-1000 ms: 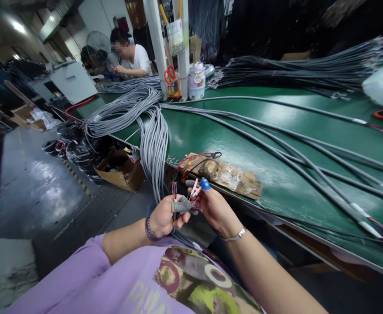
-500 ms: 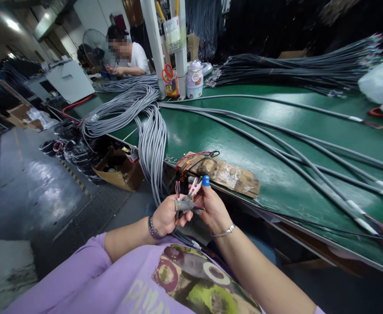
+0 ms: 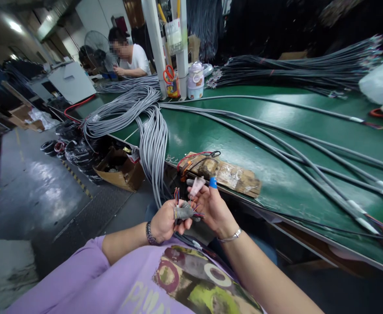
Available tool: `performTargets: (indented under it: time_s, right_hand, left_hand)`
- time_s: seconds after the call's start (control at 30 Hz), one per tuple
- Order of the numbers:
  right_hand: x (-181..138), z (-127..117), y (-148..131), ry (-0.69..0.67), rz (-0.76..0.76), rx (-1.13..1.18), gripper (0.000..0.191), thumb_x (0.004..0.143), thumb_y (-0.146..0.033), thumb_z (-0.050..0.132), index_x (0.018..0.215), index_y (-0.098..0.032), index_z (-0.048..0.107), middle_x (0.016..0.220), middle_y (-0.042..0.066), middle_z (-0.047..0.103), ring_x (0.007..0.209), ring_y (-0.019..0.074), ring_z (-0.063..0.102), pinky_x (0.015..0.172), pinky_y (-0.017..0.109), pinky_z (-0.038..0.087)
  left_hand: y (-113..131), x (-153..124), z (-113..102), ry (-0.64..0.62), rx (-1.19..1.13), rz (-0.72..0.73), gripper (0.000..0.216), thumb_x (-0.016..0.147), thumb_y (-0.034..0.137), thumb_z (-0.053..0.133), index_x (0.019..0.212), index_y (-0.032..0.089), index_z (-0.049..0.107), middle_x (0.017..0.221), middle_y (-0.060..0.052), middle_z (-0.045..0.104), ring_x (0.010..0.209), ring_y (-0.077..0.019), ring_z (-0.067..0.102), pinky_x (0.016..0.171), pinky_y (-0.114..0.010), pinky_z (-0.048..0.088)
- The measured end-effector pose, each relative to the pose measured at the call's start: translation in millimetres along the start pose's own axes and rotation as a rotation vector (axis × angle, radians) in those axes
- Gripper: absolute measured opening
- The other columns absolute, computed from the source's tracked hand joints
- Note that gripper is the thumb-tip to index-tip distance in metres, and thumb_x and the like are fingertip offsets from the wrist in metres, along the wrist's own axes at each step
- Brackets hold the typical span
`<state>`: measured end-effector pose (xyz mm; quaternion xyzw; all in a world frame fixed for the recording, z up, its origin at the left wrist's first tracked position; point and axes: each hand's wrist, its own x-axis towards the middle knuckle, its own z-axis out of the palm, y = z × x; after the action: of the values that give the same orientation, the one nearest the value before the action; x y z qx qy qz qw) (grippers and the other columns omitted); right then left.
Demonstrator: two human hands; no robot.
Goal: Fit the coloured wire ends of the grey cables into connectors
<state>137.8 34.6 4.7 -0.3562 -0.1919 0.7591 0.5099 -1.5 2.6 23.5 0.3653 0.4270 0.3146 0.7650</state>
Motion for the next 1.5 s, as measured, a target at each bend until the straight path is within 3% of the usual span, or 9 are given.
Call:
performTargets:
  time_s: [0.17, 0.4, 0.63, 0.87, 1.0, 1.13, 1.23, 1.37, 1.5]
  right_hand:
    - [-0.9, 1.3, -0.6, 0.012, -0.034, -0.023, 0.033, 0.072, -0.053, 0.07, 0.078, -0.021, 0.067, 0.068, 0.002, 0.066, 0.055, 0.0152, 0.056, 0.054, 0.028, 0.048]
    - [7.7, -3.0, 8.9, 0.108, -0.192, -0.118, 0.05, 0.069, -0.069, 0.064, 0.078, -0.02, 0.069, 0.073, 0.005, 0.068, 0.062, 0.0175, 0.06, 0.059, 0.03, 0.048]
    - [11.9, -0.7, 7.1, 0.033, -0.1, -0.066, 0.052, 0.064, -0.072, 0.065, 0.075, -0.021, 0.066, 0.07, 0.005, 0.067, 0.063, 0.0195, 0.062, 0.063, 0.033, 0.051]
    - [15.8, 1.2, 9.5, 0.088, -0.058, 0.066, 0.045, 0.066, -0.065, 0.07, 0.075, -0.021, 0.066, 0.068, 0.002, 0.067, 0.054, 0.0151, 0.058, 0.058, 0.029, 0.051]
    - [12.7, -3.2, 9.9, -0.019, -0.061, 0.09, 0.05, 0.065, -0.07, 0.067, 0.075, -0.022, 0.066, 0.069, 0.001, 0.067, 0.059, 0.0148, 0.06, 0.061, 0.028, 0.052]
    - [-1.0, -14.1, 1.4, -0.163, 0.03, -0.071, 0.058, 0.062, -0.075, 0.064, 0.076, -0.019, 0.068, 0.069, 0.003, 0.065, 0.059, 0.0154, 0.058, 0.055, 0.027, 0.048]
    - [-13.4, -23.0, -7.1, -0.213, 0.091, -0.273, 0.05, 0.061, -0.065, 0.073, 0.075, -0.018, 0.067, 0.07, 0.003, 0.064, 0.061, 0.015, 0.057, 0.057, 0.027, 0.045]
    - [-25.4, -24.1, -14.8, -0.197, 0.0, -0.583, 0.036, 0.061, -0.046, 0.082, 0.073, -0.017, 0.064, 0.067, 0.0, 0.061, 0.06, 0.0119, 0.052, 0.057, 0.025, 0.041]
    - [-30.8, -15.9, -16.5, -0.225, -0.044, -0.721, 0.037, 0.064, -0.049, 0.078, 0.07, -0.016, 0.063, 0.067, 0.002, 0.063, 0.061, 0.0133, 0.052, 0.06, 0.027, 0.042]
  left_hand:
    - [2.9, -0.7, 2.9, 0.075, -0.03, 0.057, 0.035, 0.061, 0.044, 0.07, 0.068, 0.015, 0.053, 0.051, 0.001, 0.057, 0.033, -0.0059, 0.042, 0.033, -0.02, 0.018]
    - [4.1, 6.2, 4.8, 0.056, -0.12, 0.061, 0.027, 0.063, 0.037, 0.067, 0.069, 0.015, 0.052, 0.05, 0.001, 0.057, 0.032, -0.0062, 0.042, 0.032, -0.02, 0.017]
    - [2.2, 9.5, 8.2, 0.048, -0.137, 0.064, 0.025, 0.063, 0.034, 0.066, 0.069, 0.015, 0.052, 0.052, 0.001, 0.058, 0.032, -0.0058, 0.043, 0.033, -0.019, 0.017]
    - [-0.1, 10.6, 8.2, 0.074, -0.118, 0.038, 0.027, 0.061, 0.036, 0.067, 0.068, 0.014, 0.052, 0.051, 0.0, 0.057, 0.031, -0.006, 0.042, 0.032, -0.019, 0.015]
    - [-0.4, 6.8, 5.6, 0.1, -0.089, 0.061, 0.031, 0.061, 0.04, 0.069, 0.067, 0.015, 0.052, 0.05, 0.001, 0.057, 0.031, -0.0059, 0.042, 0.032, -0.019, 0.016]
    - [-5.1, 2.7, 1.5, 0.128, -0.022, 0.082, 0.033, 0.062, 0.042, 0.07, 0.066, 0.015, 0.052, 0.05, 0.001, 0.058, 0.031, -0.006, 0.043, 0.032, -0.019, 0.017]
    - [-12.3, 2.0, -1.5, 0.134, 0.048, 0.098, 0.033, 0.065, 0.044, 0.069, 0.064, 0.015, 0.053, 0.052, 0.0, 0.058, 0.032, -0.0061, 0.044, 0.033, -0.019, 0.018]
    - [-20.5, 3.2, -4.9, 0.084, 0.185, 0.132, 0.031, 0.07, 0.043, 0.066, 0.066, 0.014, 0.055, 0.055, -0.001, 0.06, 0.038, -0.007, 0.049, 0.035, -0.018, 0.024]
    - [-21.6, 3.3, -7.3, -0.037, 0.27, 0.11, 0.032, 0.071, 0.044, 0.068, 0.068, 0.014, 0.056, 0.055, 0.0, 0.058, 0.039, -0.0075, 0.051, 0.038, -0.018, 0.033]
